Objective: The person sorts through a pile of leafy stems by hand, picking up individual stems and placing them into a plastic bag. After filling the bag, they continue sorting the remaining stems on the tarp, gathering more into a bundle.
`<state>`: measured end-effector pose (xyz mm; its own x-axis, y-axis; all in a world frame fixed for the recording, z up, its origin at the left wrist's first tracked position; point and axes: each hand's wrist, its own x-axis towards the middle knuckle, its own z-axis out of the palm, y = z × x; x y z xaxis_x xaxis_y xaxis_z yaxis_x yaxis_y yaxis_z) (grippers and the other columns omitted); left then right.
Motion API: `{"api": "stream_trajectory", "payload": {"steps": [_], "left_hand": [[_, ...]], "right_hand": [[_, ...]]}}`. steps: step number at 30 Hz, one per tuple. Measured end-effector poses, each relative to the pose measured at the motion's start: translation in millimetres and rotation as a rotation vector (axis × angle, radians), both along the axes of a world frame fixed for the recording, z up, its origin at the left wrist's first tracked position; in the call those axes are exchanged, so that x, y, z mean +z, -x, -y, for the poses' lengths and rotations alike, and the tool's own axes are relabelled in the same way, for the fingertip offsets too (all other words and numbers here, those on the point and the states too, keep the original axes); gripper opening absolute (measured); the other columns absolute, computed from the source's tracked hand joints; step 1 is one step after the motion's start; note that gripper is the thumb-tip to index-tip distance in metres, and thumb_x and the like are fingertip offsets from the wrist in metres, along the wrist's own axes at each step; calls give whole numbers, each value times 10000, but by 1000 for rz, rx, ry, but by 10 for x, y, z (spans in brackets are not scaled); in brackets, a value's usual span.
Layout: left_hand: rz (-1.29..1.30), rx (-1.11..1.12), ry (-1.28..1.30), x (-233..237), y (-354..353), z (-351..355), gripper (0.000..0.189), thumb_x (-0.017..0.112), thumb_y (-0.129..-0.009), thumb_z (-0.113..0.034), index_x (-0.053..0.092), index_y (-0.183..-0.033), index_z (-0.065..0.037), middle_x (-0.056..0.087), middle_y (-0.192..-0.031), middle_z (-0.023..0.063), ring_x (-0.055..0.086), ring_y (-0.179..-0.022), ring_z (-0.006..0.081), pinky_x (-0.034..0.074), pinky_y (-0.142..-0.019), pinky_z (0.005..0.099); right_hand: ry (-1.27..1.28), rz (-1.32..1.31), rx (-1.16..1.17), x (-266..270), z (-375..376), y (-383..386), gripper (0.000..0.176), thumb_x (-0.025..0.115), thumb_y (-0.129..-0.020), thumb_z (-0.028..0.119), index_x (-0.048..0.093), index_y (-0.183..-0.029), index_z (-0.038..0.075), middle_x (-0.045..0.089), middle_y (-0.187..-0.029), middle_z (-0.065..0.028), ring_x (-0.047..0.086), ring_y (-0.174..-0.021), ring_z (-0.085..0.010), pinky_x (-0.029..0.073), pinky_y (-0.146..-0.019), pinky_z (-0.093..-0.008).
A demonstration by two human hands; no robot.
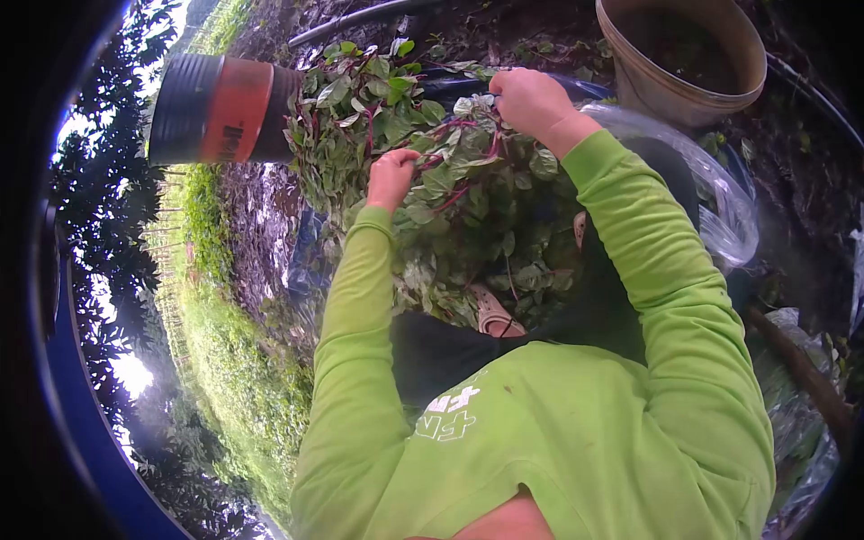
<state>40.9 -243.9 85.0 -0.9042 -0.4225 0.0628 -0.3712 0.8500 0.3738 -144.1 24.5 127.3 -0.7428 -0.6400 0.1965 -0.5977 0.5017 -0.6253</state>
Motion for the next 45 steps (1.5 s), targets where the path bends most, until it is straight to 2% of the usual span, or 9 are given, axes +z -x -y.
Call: {"api": "stream_trajectory", "payload": {"steps": [4,8,15,18,22,26,30,34,45], "left_hand": [[-171,-82,-26,-645,240,-667,156,662,-913,-204,732,-942,-68,704,-960,157,665,-968,360,527,-887,444],[-11,68,168,-685,108,-1228,505,799,-797,-340,637,-1217,-111,632,-1193,114,560,-1203,327,430,-1053,457],[1,-105,244,-840,-169,-318,738,792,-707,-110,507,-1388,-114,551,-1374,125,505,-1289,347,411,-1097,457],[-38,8,177,-837,-226,306,661,748,-739,-99,547,-1369,-111,583,-1353,145,542,-1256,375,440,-1087,467],[101,-46,70,-766,-385,715,831,794,-765,-198,450,-1517,-122,554,-1437,160,530,-1320,351,432,-1119,423],[-54,-14,196,-567,-581,247,913,831,-800,-339,393,-1567,-107,420,-1578,221,320,-1484,429,241,-1227,508],[-157,76,-178,-309,-1119,-269,642,796,-862,-262,578,-1429,-57,483,-1527,217,398,-1447,391,286,-1208,478],[-166,288,-957,-600,-1453,-578,425,729,-936,-124,647,-1333,6,691,-1258,87,643,-1128,163,491,-999,304],[-210,-94,-742,-504,-924,-1081,330,646,-974,-71,677,-1293,8,719,-1179,75,655,-1050,127,503,-946,285]], "right_hand": [[-109,-33,32,-124,67,-63,237,610,-906,212,752,-1059,101,731,-1006,-166,686,-1002,-357,543,-889,-462],[-323,22,51,-236,101,-70,228,606,-856,122,758,-1024,95,735,-1015,-177,708,-989,-366,565,-851,-480],[-327,520,-107,-1650,562,-207,607,727,-878,329,574,-1388,39,608,-1326,-288,593,-1253,-424,500,-1041,-456],[-436,509,135,-2063,620,-301,594,738,-858,351,605,-1346,41,649,-1294,-238,600,-1261,-386,489,-1053,-442],[-271,556,-270,-2230,417,-405,372,600,-920,222,668,-1255,76,676,-1270,-200,627,-1209,-379,496,-1029,-463],[-357,251,-240,-2503,60,-478,266,503,-943,153,717,-1091,95,708,-1169,-130,656,-1139,-360,516,-952,-495],[-515,-144,59,-2700,-119,-669,224,530,-926,168,709,-1057,135,714,-1074,-73,650,-1110,-266,464,-946,-459],[-730,-189,101,-2499,-143,-798,207,543,-936,178,722,-1027,131,731,-1068,-67,659,-1100,-253,413,-991,-454],[-442,330,658,-469,122,-684,235,749,-803,142,756,-1021,53,743,-876,-114,698,-819,-262,548,-757,-382]]}}
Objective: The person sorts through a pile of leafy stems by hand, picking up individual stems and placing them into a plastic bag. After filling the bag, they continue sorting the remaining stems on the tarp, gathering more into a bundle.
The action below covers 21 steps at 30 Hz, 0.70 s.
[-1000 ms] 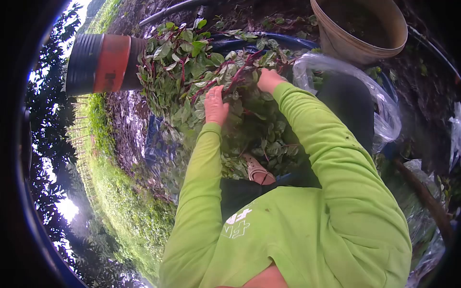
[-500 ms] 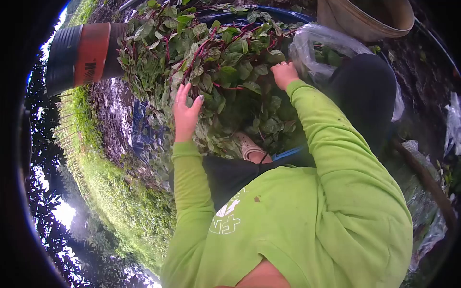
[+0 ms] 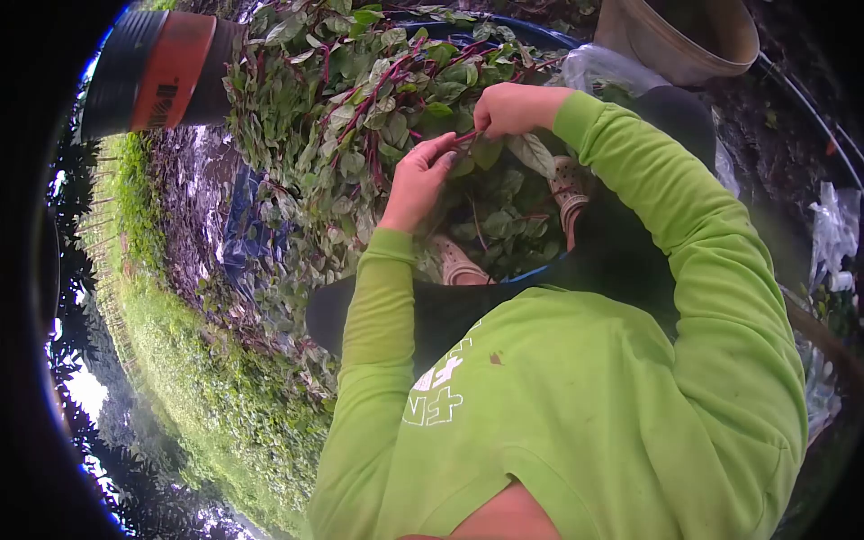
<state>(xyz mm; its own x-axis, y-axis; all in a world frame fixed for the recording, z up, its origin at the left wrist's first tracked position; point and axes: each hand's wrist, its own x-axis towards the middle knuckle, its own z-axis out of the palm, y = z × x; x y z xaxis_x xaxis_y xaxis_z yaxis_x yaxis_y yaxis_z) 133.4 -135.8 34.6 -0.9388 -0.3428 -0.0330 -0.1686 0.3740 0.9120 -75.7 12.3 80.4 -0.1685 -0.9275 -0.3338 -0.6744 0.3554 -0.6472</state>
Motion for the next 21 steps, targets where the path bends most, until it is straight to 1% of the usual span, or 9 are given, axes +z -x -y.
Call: {"api": "stream_trajectory", "payload": {"steps": [5,6,9,13,14,15,17,19,21], "left_hand": [[40,53,-194,-86,146,84,270,660,-943,-20,710,-1207,0,711,-1153,86,652,-1040,123,515,-904,275],[41,74,-201,-40,137,102,233,678,-923,-14,714,-1153,-10,712,-1084,70,653,-1000,115,519,-877,269],[32,35,-99,-34,57,178,244,737,-848,-73,729,-1085,-17,704,-1045,90,688,-927,185,543,-880,325],[146,27,-1,89,-123,93,317,770,-862,-199,711,-1117,-20,724,-944,96,683,-844,187,545,-801,332],[133,53,-77,-95,-161,75,364,771,-872,-251,708,-1153,-29,726,-882,91,674,-783,183,543,-761,334],[155,52,-64,-98,-208,31,353,744,-895,-209,702,-1206,-47,724,-873,74,668,-756,157,539,-732,321],[176,76,-351,-202,-277,-26,352,698,-919,-144,686,-1261,-61,725,-881,53,662,-750,139,535,-709,313],[160,149,-638,-83,-291,-104,361,653,-928,-89,667,-1286,-43,722,-890,35,678,-798,142,545,-739,299],[135,250,-786,26,-379,-128,368,647,-928,-91,658,-1291,-31,722,-895,34,686,-815,151,555,-768,298]], "right_hand": [[197,126,-84,-13,-152,28,347,755,-787,61,714,-1132,63,701,-871,-91,663,-808,-232,533,-762,-363],[195,124,-62,4,-145,33,363,749,-790,37,689,-1148,58,676,-874,-80,653,-815,-227,525,-752,-361],[205,13,-135,19,-111,-106,326,738,-792,17,667,-1109,43,668,-857,-83,652,-801,-233,523,-741,-366],[341,-36,-94,-51,29,-380,309,703,-806,22,612,-1100,50,651,-853,-109,655,-821,-290,522,-745,-406],[314,-24,-68,-73,47,-450,286,688,-817,27,619,-1093,54,649,-866,-112,658,-845,-294,524,-757,-411],[311,-33,-39,-54,49,-532,280,717,-819,63,634,-1087,60,654,-877,-118,662,-860,-299,526,-767,-411],[366,-49,9,-123,20,-661,263,748,-862,158,652,-1090,68,669,-895,-128,664,-866,-309,526,-770,-407],[228,161,-79,-124,78,-757,348,737,-929,343,656,-1082,41,674,-932,-152,663,-857,-316,520,-769,-410],[91,173,-182,-17,126,-834,297,709,-937,274,611,-1077,31,664,-922,-174,662,-842,-350,515,-753,-423]]}}
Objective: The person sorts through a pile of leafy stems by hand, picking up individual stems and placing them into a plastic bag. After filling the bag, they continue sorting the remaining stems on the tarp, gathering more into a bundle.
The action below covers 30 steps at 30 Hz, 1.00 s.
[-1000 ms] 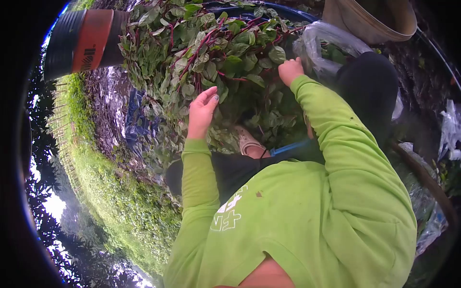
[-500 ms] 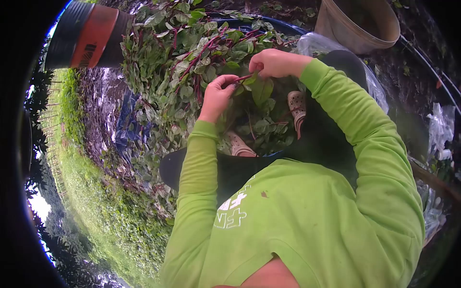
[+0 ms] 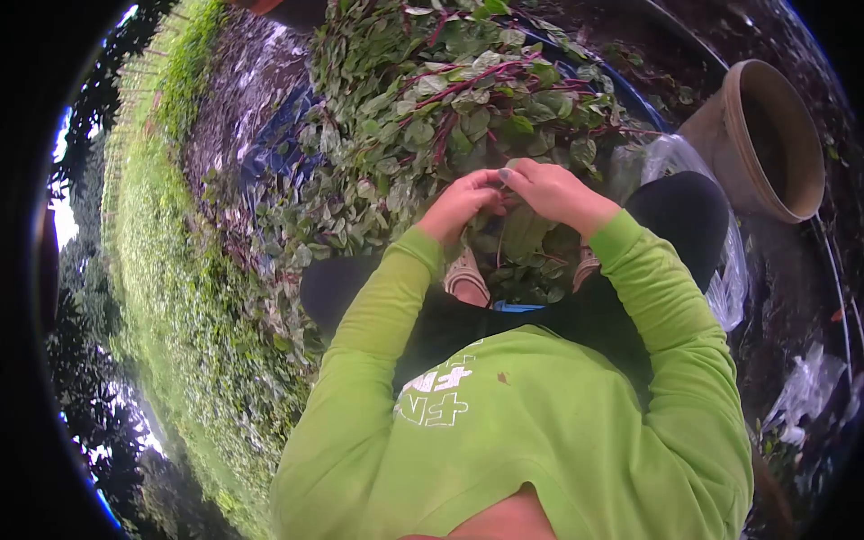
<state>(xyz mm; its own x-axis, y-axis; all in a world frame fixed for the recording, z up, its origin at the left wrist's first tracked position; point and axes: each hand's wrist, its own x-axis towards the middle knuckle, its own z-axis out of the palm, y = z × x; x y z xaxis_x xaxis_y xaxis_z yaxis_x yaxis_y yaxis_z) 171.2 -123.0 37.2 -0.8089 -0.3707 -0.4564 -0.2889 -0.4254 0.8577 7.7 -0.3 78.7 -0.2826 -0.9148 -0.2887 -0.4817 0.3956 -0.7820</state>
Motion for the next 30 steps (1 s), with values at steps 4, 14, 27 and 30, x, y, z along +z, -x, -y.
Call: {"api": "stream_trajectory", "payload": {"steps": [4,14,27,30], "left_hand": [[134,175,-324,-204,-128,-33,410,702,-977,-360,702,-1197,-14,727,-1093,55,694,-917,161,559,-874,331],[97,441,170,-753,-171,-299,111,773,-855,-40,754,-957,2,752,-881,82,700,-690,156,561,-653,278],[1007,762,1272,-841,-1905,1845,321,615,-854,-71,728,-1154,-53,687,-1135,206,637,-1091,388,517,-958,464],[704,-271,1580,-1171,-1673,1845,188,599,-795,-40,760,-889,-68,707,-1014,156,666,-1022,345,547,-912,451]], "right_hand": [[121,-94,129,-324,-2,-117,216,648,-882,79,528,-1056,29,652,-896,-197,656,-852,-406,509,-740,-448],[342,-314,369,-601,-3,-516,156,562,-822,-4,505,-960,37,648,-816,-196,631,-802,-428,471,-704,-525],[256,-652,720,-336,-10,-755,160,643,-826,113,709,-971,131,634,-936,-67,650,-1030,-256,204,-1171,-681],[183,-666,712,-359,13,-694,135,629,-832,134,667,-957,100,642,-946,-83,653,-1004,-276,362,-1082,-567]]}}
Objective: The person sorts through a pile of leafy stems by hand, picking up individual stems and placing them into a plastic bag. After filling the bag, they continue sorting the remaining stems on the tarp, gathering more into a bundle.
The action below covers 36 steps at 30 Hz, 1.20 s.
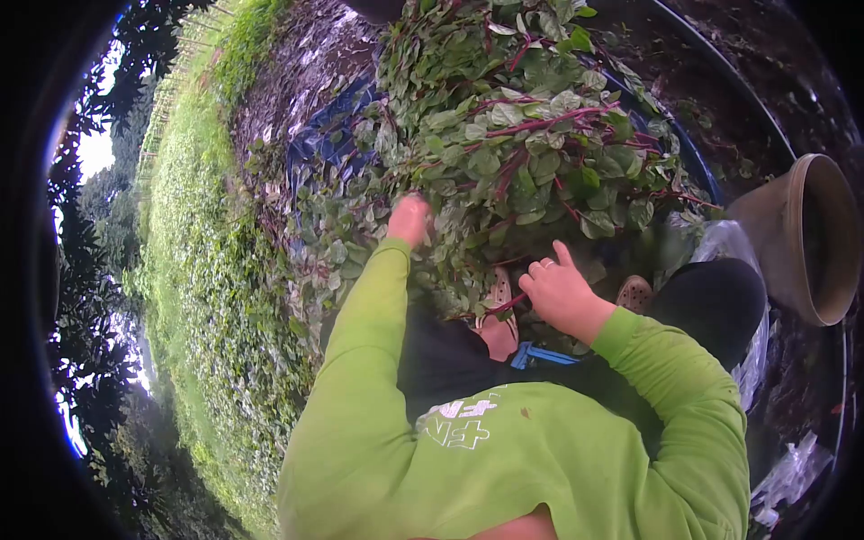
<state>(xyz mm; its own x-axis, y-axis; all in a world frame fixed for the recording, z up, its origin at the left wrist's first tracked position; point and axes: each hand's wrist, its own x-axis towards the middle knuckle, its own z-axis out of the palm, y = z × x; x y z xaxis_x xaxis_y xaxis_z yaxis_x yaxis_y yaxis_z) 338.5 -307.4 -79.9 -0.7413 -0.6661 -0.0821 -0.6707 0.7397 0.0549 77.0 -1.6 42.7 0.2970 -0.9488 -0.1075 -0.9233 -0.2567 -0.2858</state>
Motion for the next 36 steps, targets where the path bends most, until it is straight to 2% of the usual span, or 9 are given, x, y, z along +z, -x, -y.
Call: {"api": "stream_trajectory", "payload": {"steps": [5,8,9,14,16,21,29,33,36], "left_hand": [[187,-288,380,-549,13,76,292,554,-900,-175,769,-1070,-76,718,-1189,53,499,-1354,284,258,-1230,519],[510,-265,245,-365,-41,215,291,551,-910,-164,781,-1054,-58,723,-1201,46,494,-1358,292,220,-1249,523],[591,-293,225,-141,-36,232,259,577,-906,-172,808,-1006,-110,752,-1101,80,610,-1222,290,351,-1190,487],[94,74,-366,323,-343,546,262,628,-870,-173,818,-1039,-238,745,-896,154,733,-873,277,572,-864,409],[-27,436,-775,845,-392,602,288,688,-857,-90,784,-1126,-130,695,-799,28,616,-736,111,484,-688,296],[-650,549,-1103,1671,-434,95,325,642,-954,-84,652,-1270,-5,606,-859,-52,536,-762,69,433,-747,232],[-1008,562,-1368,1739,-66,-505,230,728,-969,-198,703,-1144,-51,643,-862,-38,563,-734,87,463,-702,263],[-1158,566,-1444,1843,34,-632,206,692,-989,-157,665,-1169,-59,655,-934,5,615,-852,136,529,-864,347],[-1176,493,-1468,1705,172,-644,211,648,-1021,-179,655,-1186,-49,670,-1069,32,647,-980,164,536,-899,378]], "right_hand": [[49,162,-42,22,28,44,155,618,-820,127,652,-965,86,644,-945,-102,637,-958,-278,459,-830,-420],[42,193,-60,80,38,53,167,640,-801,119,649,-966,94,630,-959,-98,627,-956,-273,459,-831,-415],[40,201,-67,85,42,60,174,650,-793,115,648,-966,97,623,-967,-96,624,-958,-271,459,-830,-413],[164,212,-64,68,90,82,212,683,-770,111,648,-979,103,585,-1003,-70,611,-982,-254,470,-859,-396],[227,286,-16,131,122,98,177,647,-799,112,654,-975,106,600,-975,-57,620,-978,-244,470,-860,-393],[154,310,-42,425,129,196,179,680,-775,82,654,-952,87,616,-965,-80,624,-981,-282,471,-868,-410],[271,139,-197,2413,-729,638,463,790,-789,371,648,-1039,9,604,-1004,-146,579,-988,-373,452,-891,-456],[612,12,-87,2721,-1008,642,745,239,-1094,557,726,-886,33,687,-796,-77,591,-659,-193,468,-639,-319],[804,-182,116,2780,-1004,683,782,259,-1023,683,700,-929,43,645,-769,-32,507,-569,-106,408,-535,-245]]}}
